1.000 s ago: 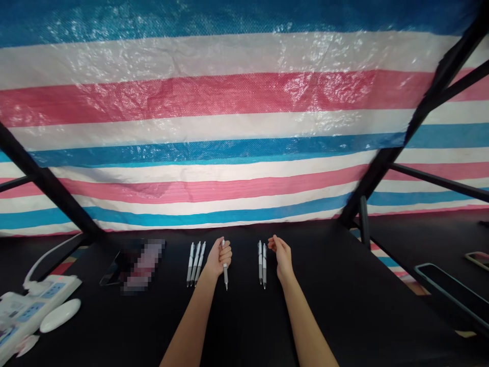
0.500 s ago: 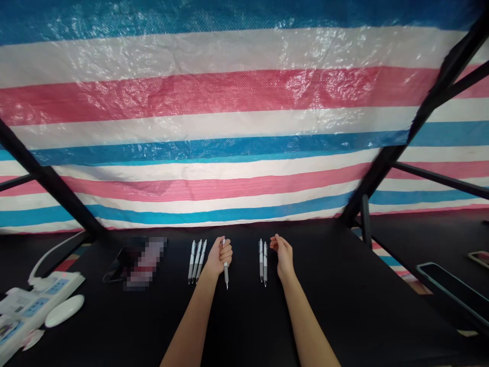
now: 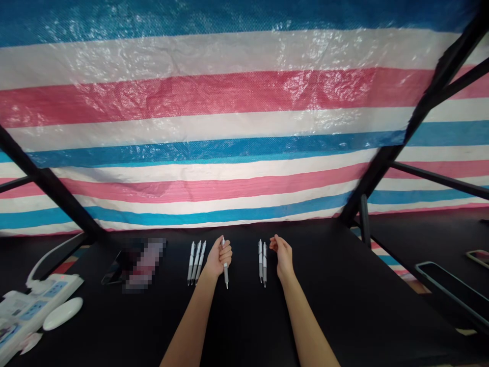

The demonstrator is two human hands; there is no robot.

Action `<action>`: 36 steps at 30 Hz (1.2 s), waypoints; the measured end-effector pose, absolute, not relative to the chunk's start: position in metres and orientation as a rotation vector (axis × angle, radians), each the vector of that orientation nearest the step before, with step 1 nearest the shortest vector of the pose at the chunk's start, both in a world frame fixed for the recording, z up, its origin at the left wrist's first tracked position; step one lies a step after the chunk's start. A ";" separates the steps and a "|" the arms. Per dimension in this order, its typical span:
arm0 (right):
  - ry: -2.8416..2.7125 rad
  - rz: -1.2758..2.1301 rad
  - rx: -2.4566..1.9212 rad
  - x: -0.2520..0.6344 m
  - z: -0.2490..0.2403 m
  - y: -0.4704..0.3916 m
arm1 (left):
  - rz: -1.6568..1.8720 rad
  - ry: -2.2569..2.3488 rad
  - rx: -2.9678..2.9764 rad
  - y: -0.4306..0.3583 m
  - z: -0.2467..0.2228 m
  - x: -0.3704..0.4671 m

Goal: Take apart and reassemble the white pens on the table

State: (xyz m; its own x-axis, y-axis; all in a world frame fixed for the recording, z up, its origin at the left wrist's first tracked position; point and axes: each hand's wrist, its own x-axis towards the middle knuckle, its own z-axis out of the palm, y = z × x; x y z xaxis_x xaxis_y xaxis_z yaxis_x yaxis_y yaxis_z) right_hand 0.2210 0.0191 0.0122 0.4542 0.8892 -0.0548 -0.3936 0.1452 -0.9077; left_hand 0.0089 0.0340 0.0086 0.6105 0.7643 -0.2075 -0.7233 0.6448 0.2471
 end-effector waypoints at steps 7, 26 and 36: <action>-0.591 1.001 -1.045 0.222 0.013 0.018 | 0.863 0.300 0.150 0.033 0.009 0.009; -0.601 0.979 -1.074 0.222 0.014 0.018 | 0.840 0.273 0.197 0.035 0.004 0.005; -0.584 0.979 -1.072 0.222 0.015 0.018 | 0.861 0.278 0.175 0.034 0.006 0.007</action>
